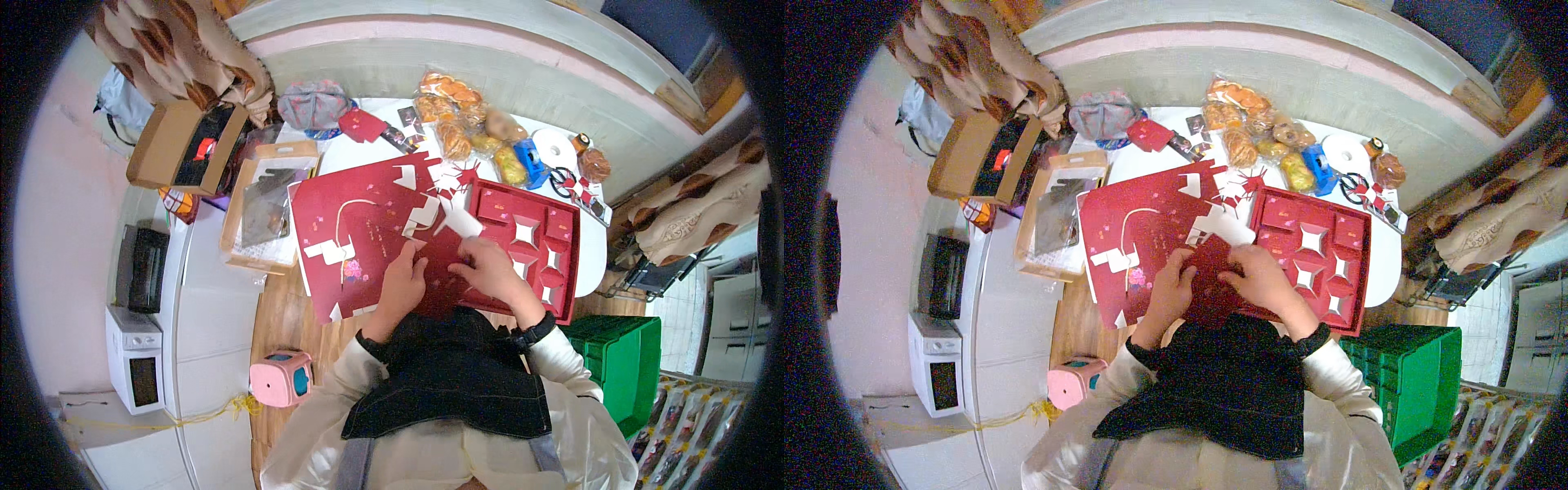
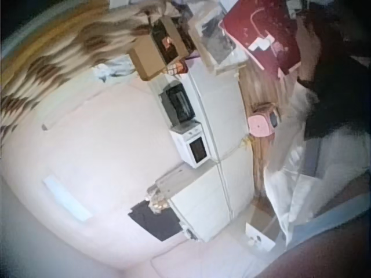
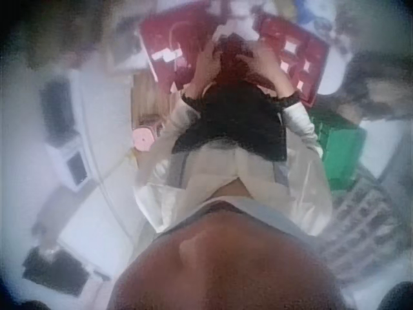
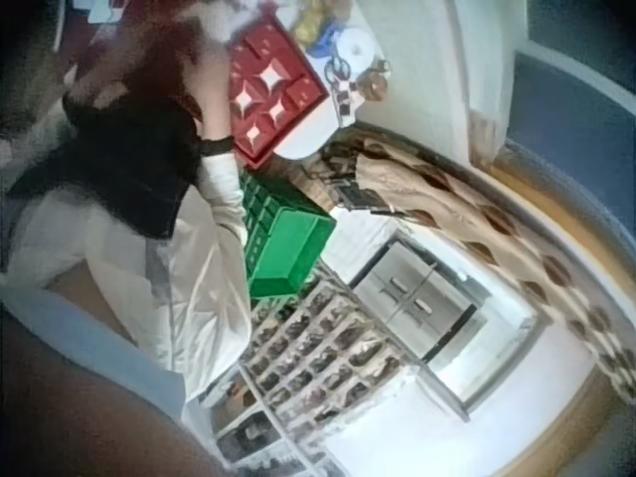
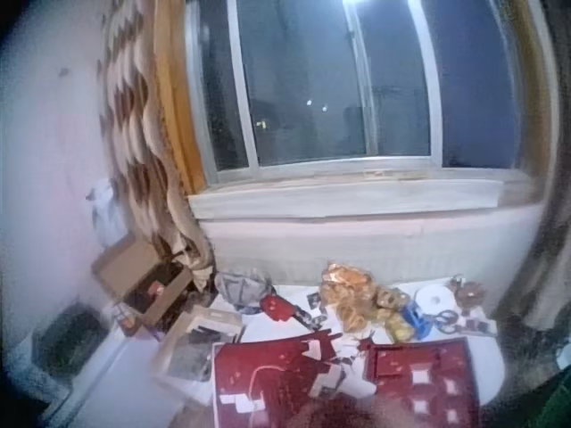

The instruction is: The person folds flat red paper pieces into small rectangular boxes and places them into a red tray with molded compartments. The person repeats this process for several pieces, arranging the finished boxes neatly in the tray.

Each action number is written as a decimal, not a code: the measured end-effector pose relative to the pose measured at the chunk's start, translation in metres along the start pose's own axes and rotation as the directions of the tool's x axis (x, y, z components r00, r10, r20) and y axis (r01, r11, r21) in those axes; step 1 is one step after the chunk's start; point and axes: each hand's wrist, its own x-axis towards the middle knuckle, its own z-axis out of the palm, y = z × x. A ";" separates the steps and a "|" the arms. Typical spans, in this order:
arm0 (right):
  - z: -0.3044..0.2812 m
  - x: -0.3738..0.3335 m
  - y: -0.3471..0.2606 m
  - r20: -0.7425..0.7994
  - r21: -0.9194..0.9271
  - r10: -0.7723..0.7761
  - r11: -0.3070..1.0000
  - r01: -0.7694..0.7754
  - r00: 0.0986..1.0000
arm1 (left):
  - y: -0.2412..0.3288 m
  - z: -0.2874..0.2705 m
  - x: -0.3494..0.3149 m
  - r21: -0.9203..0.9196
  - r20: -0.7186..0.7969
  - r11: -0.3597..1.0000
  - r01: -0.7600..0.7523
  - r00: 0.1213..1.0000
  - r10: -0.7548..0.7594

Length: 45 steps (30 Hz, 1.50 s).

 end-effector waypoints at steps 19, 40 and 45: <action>-0.034 -0.015 -0.056 -0.535 -0.372 -0.418 0.897 0.239 0.734 | 0.051 -0.008 0.011 -0.307 0.139 0.952 0.016 0.990 0.029; -0.025 -0.024 -0.022 -0.527 0.557 -0.009 0.752 0.353 0.850 | 0.070 0.001 0.015 -0.532 0.226 0.844 0.072 0.972 0.060; -0.008 -0.020 0.023 -0.186 0.607 -0.001 0.787 0.116 0.983 | 0.060 -0.001 0.002 -0.362 0.232 0.928 0.090 0.973 -0.004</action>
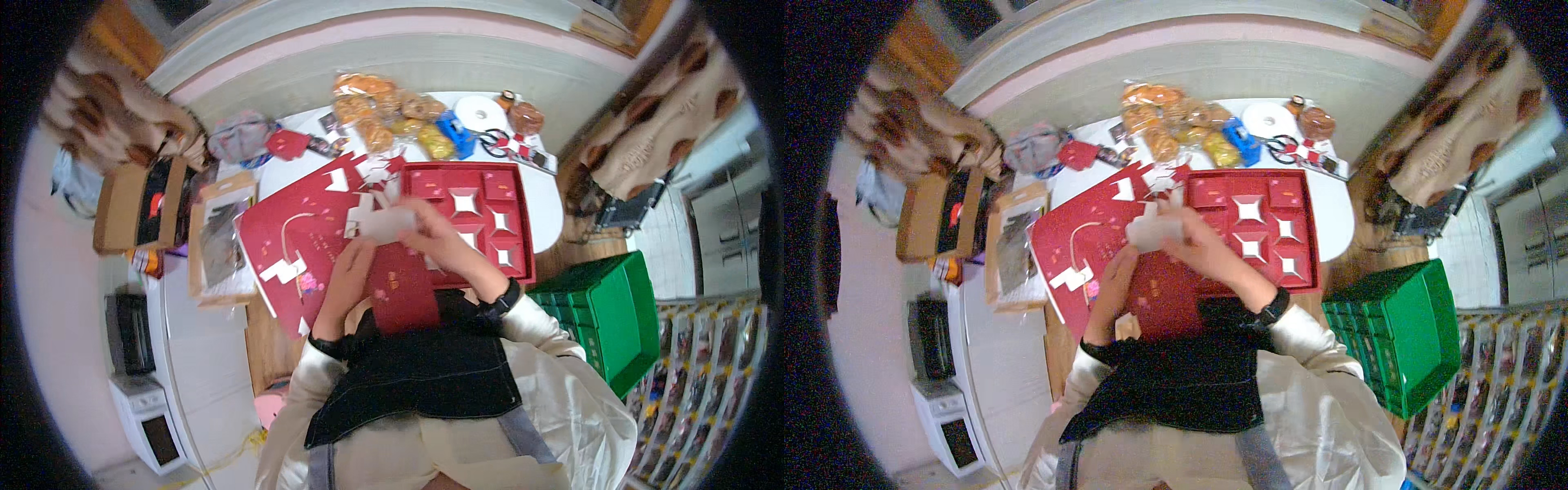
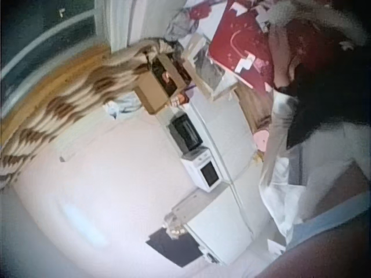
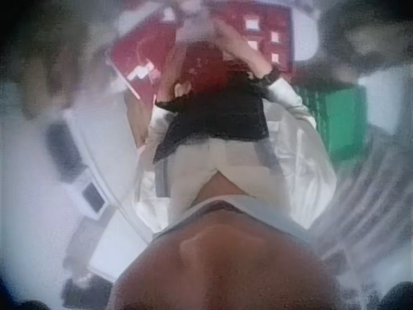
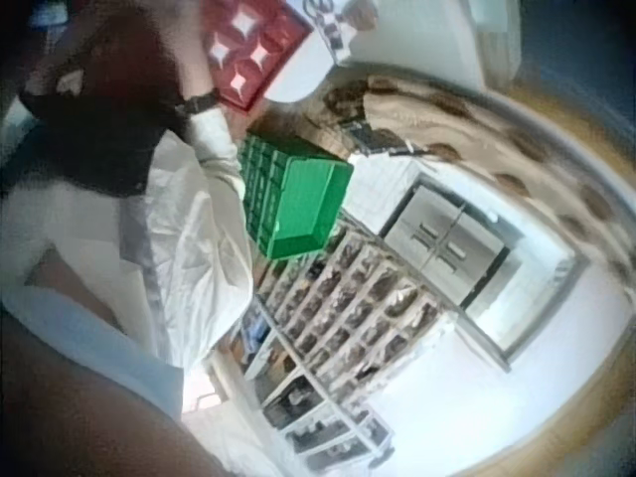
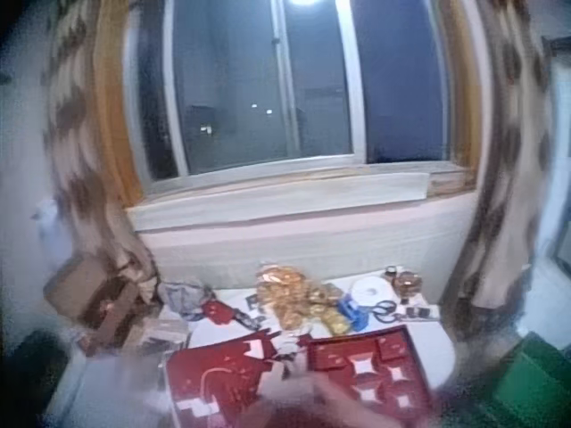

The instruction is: The person folds flat red paper pieces into small rectangular boxes and places them into a red tray with molded compartments. The person repeats this process for several pieces, arranging the finished boxes neatly in the tray.

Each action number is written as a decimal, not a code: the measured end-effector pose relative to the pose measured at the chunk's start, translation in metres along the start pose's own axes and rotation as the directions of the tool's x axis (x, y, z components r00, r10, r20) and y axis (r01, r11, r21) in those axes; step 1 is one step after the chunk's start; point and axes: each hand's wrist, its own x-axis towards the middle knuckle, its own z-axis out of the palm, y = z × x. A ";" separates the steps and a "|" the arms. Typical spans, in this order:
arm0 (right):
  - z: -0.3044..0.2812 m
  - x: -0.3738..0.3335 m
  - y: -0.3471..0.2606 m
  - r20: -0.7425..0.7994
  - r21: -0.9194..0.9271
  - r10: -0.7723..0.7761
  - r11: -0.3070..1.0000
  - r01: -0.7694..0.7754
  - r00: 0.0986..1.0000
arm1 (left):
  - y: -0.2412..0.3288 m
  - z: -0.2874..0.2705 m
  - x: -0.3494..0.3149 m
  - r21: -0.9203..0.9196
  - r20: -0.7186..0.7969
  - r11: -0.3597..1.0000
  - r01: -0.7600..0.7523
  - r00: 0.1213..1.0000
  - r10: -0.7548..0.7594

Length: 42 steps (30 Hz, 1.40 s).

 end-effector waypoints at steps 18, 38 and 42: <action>0.001 -0.011 -0.025 -0.032 0.219 0.337 0.921 -0.323 0.941 | -0.020 0.011 0.013 -0.330 0.060 0.937 0.116 0.993 -0.102; 0.023 -0.024 -0.012 0.250 0.396 0.550 0.693 -0.602 0.797 | -0.021 -0.006 -0.008 -0.332 0.209 0.879 0.341 0.936 -0.284; 0.029 -0.022 0.010 0.122 0.277 0.439 0.846 -0.455 0.890 | -0.041 -0.011 0.004 0.065 0.048 0.984 0.164 0.985 -0.167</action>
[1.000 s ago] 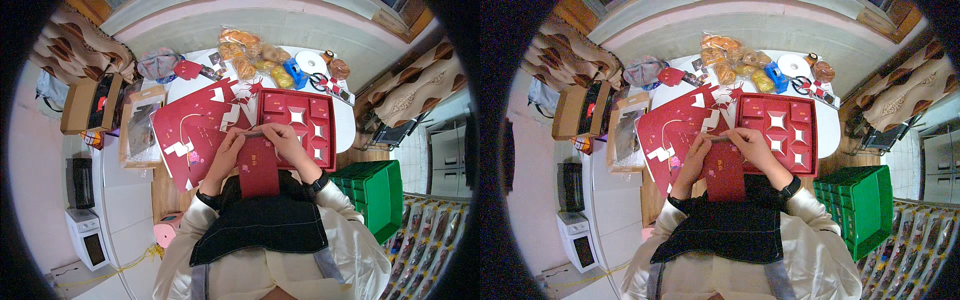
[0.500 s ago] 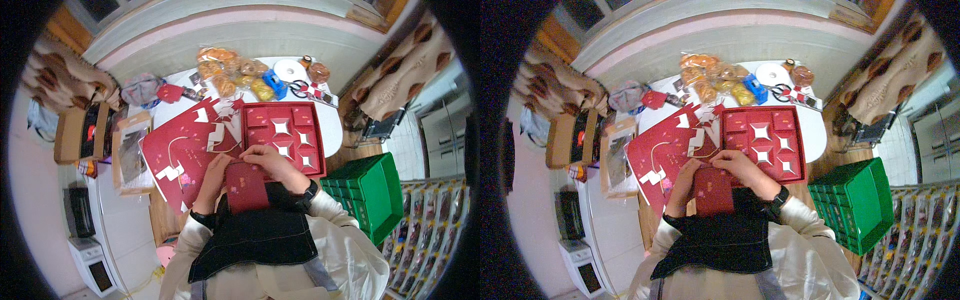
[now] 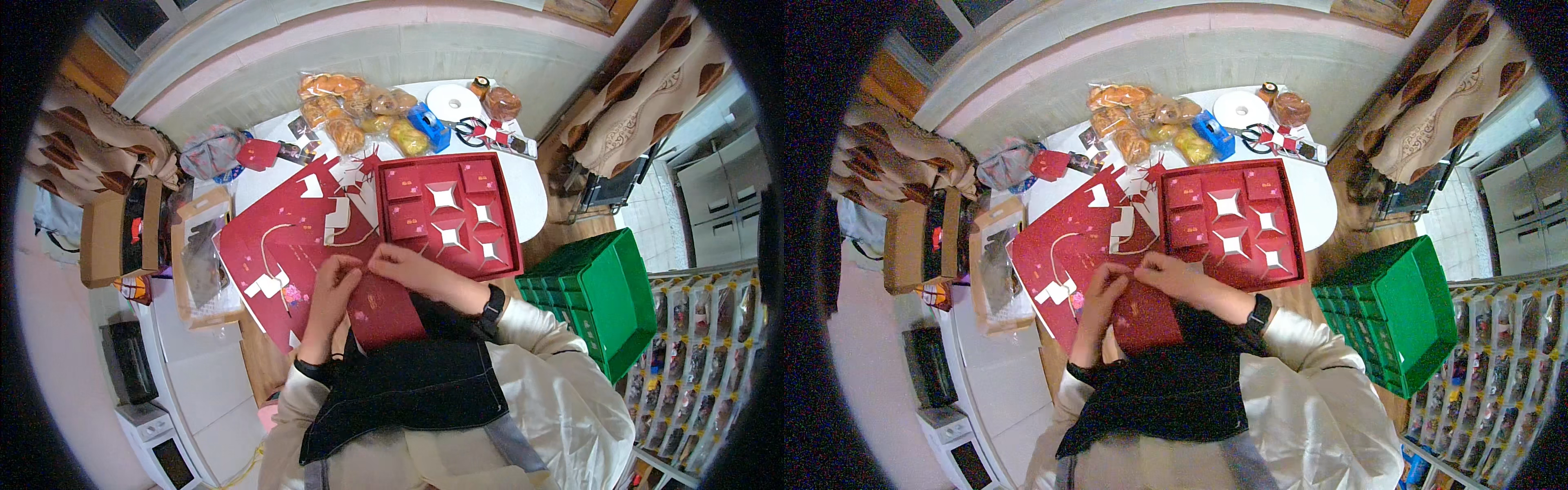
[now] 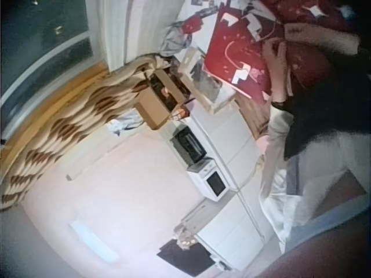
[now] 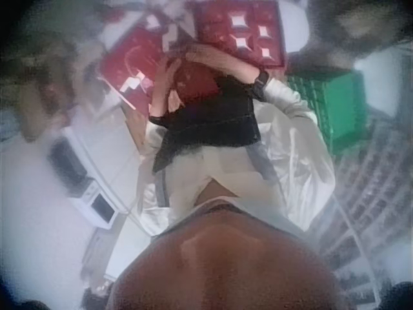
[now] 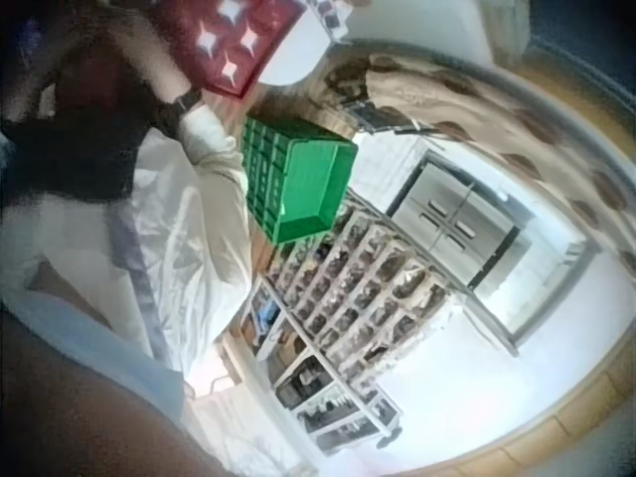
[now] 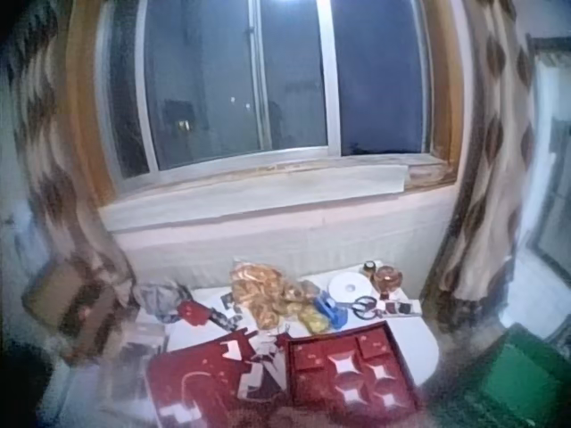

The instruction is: The person folds flat red paper pieces into small rectangular boxes and places them into a red tray with molded compartments. The person repeats this process for several pieces, arranging the finished boxes neatly in the tray.

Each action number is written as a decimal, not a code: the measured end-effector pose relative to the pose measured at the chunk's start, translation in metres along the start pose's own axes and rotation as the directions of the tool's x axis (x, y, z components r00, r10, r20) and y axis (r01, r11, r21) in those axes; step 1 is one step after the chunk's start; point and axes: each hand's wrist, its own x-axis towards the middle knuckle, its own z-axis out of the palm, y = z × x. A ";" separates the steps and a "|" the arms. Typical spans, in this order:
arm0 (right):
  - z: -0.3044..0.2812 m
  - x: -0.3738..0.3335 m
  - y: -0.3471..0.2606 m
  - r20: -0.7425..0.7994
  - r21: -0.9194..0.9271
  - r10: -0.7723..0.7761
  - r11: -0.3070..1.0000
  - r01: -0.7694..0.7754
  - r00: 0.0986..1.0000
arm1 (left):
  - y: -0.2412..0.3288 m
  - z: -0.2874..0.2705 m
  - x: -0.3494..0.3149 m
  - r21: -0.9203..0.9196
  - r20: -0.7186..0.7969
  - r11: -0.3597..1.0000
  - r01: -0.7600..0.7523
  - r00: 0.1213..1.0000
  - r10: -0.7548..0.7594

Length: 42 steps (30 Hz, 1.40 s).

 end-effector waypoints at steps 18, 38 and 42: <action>-0.023 0.004 -0.046 -0.198 -0.192 -0.349 0.930 0.313 0.916 | 0.034 0.015 0.036 -0.057 0.093 0.924 -0.378 0.919 0.382; -0.016 -0.037 -0.045 -0.094 -0.119 -0.294 0.952 0.283 0.951 | 0.057 0.004 -0.015 -0.195 0.298 0.936 -0.294 0.891 0.342; -0.023 -0.032 -0.038 -0.021 -0.116 -0.359 0.928 0.355 0.933 | 0.049 0.001 -0.005 -0.092 0.327 0.892 -0.442 0.833 0.446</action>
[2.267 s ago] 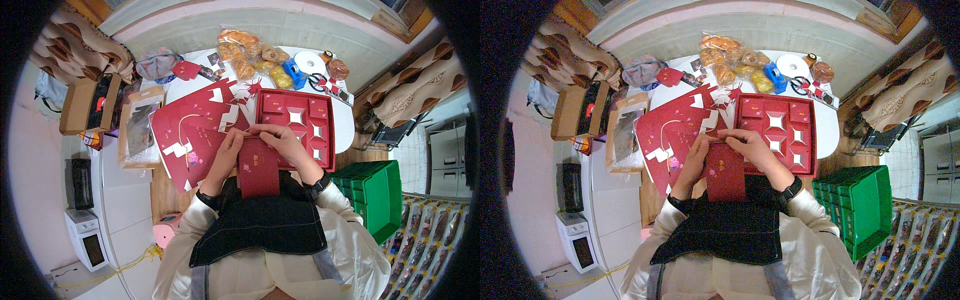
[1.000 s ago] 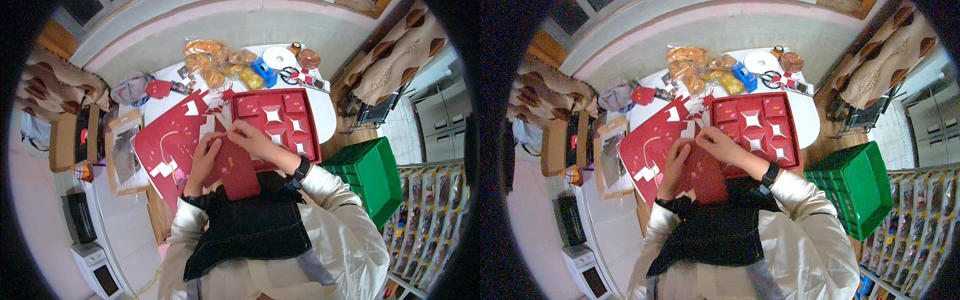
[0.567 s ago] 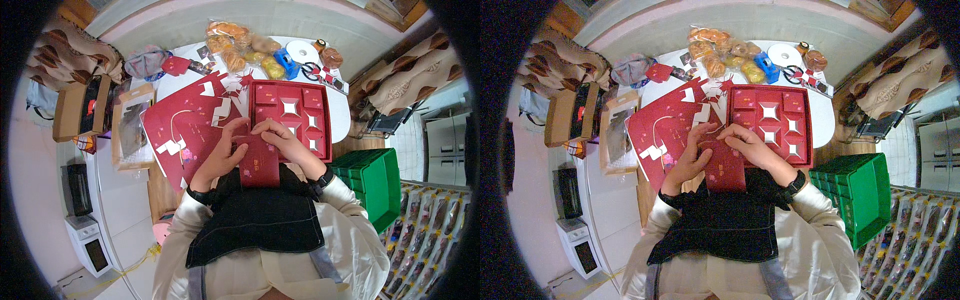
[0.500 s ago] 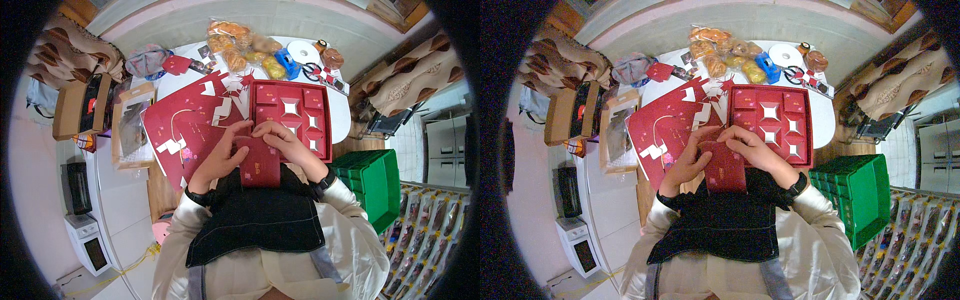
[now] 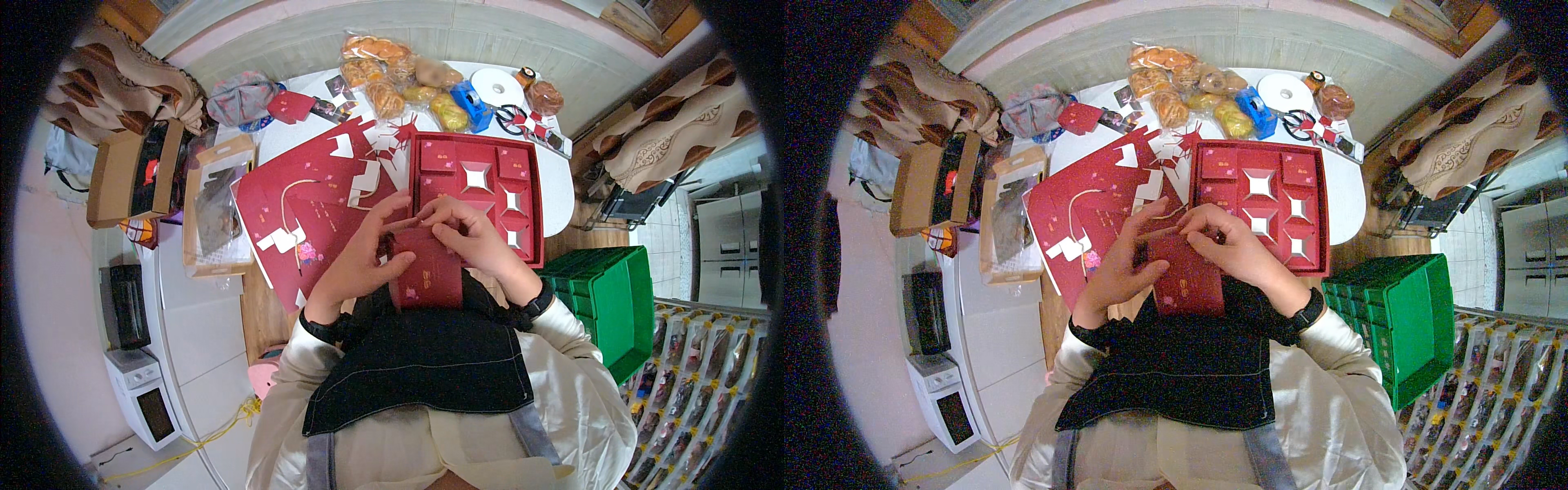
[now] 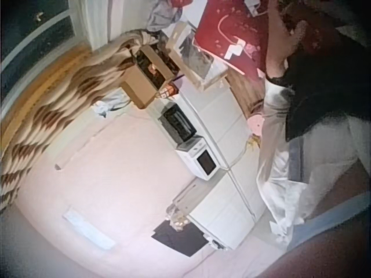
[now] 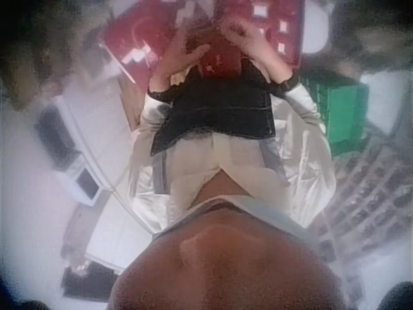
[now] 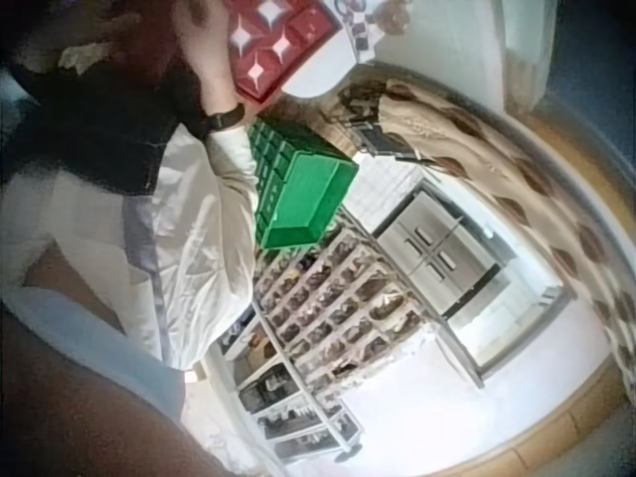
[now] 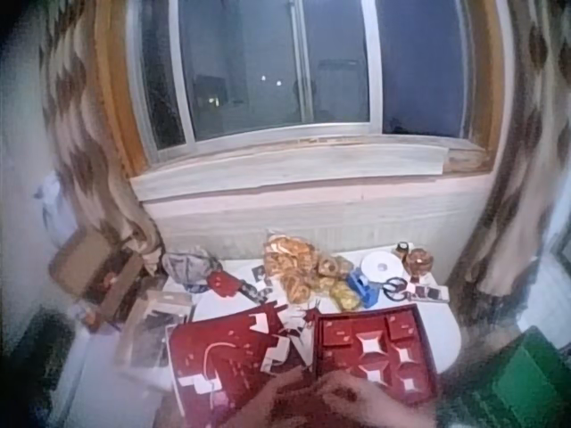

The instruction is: The person folds flat red paper pieces into small rectangular boxes and places them into a red tray with molded compartments. The person repeats this process for several pieces, arranging the finished boxes neatly in the tray.

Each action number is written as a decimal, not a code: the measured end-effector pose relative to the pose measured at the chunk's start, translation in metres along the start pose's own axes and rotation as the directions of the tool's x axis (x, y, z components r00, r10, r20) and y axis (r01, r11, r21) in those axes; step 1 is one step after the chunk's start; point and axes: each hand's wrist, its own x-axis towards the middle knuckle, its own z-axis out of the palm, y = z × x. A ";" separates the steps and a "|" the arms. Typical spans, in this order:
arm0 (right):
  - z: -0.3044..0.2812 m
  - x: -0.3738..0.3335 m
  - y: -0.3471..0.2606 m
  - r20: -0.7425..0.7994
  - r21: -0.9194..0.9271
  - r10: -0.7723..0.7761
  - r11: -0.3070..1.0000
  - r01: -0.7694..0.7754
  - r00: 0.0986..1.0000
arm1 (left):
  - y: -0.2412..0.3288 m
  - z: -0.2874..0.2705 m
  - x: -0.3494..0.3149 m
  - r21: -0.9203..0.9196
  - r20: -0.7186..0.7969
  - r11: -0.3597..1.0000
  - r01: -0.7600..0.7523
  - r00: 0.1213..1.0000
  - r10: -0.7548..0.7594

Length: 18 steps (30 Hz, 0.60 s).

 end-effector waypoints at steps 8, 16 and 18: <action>-0.003 0.003 -0.009 0.050 -0.081 0.000 0.997 0.004 0.999 | 0.001 0.000 0.001 0.077 0.052 0.997 0.013 0.999 -0.017; -0.004 0.008 -0.014 0.058 0.045 0.112 0.992 -0.114 0.992 | 0.006 0.000 -0.003 0.145 0.009 0.989 0.014 1.000 -0.015; -0.003 0.007 -0.012 0.053 0.055 0.125 0.990 -0.128 0.991 | 0.000 0.001 -0.005 0.042 0.013 0.999 -0.002 1.000 0.001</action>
